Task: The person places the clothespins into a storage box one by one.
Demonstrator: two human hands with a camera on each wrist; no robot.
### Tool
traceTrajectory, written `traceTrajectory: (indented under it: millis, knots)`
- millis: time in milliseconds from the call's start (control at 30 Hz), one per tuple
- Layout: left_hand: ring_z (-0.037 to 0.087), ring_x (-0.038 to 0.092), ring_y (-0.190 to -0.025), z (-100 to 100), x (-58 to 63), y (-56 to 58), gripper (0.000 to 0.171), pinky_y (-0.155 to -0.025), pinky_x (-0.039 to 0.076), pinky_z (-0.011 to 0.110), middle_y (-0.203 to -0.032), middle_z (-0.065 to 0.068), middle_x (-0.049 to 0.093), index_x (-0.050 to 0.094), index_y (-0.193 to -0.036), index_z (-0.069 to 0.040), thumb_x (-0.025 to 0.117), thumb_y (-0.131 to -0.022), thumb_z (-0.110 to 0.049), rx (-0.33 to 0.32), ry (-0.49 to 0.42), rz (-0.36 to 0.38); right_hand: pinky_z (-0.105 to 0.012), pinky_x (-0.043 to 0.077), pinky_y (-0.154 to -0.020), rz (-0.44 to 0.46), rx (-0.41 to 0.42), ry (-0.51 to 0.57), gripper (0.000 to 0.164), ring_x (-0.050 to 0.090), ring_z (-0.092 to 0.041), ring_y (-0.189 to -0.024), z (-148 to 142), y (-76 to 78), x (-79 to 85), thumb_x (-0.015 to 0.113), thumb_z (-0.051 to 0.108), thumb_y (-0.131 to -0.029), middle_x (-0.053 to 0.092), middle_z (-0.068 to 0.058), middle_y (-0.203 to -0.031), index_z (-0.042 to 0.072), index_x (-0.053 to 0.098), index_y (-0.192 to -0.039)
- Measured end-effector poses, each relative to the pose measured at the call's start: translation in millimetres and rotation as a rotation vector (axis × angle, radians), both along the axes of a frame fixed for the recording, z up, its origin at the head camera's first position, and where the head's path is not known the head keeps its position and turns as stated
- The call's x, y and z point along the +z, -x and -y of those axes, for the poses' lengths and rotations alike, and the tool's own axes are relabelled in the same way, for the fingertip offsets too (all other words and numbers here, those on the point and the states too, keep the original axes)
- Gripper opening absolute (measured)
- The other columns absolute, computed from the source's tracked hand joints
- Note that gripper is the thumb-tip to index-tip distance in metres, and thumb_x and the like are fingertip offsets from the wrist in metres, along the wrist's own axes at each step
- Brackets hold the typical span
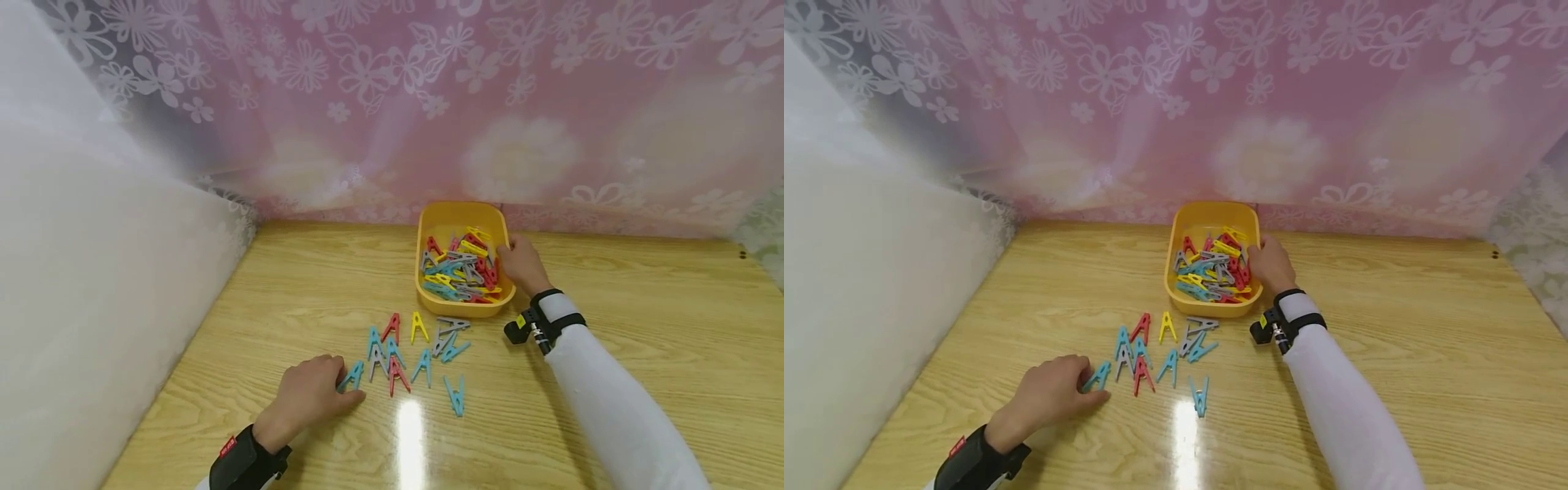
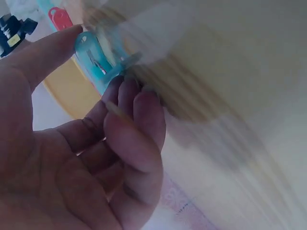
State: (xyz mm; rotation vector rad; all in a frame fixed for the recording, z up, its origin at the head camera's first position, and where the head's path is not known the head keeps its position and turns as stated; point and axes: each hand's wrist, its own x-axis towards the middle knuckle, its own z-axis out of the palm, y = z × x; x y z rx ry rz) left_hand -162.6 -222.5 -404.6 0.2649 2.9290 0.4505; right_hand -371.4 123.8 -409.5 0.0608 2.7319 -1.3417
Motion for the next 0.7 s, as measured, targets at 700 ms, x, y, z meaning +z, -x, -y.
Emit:
traceTrajectory:
  millis: [700]
  knots:
    - [0.013,0.055,-0.072,-68.8,58.8,102.0,0.032,-0.062,0.044,0.03,-0.093,0.002,0.064,0.069,-0.104,-0.012,0.065,-0.089,-0.041,-0.092,-0.124,-0.273,-0.034,0.05,-0.074,0.036,-0.005,-0.005,0.04,0.054,-0.029,-0.09,2.1,-3.2,2.8,0.036,0.02,-0.102,0.052,-0.02,-0.107,-0.005,0.042,-0.133]
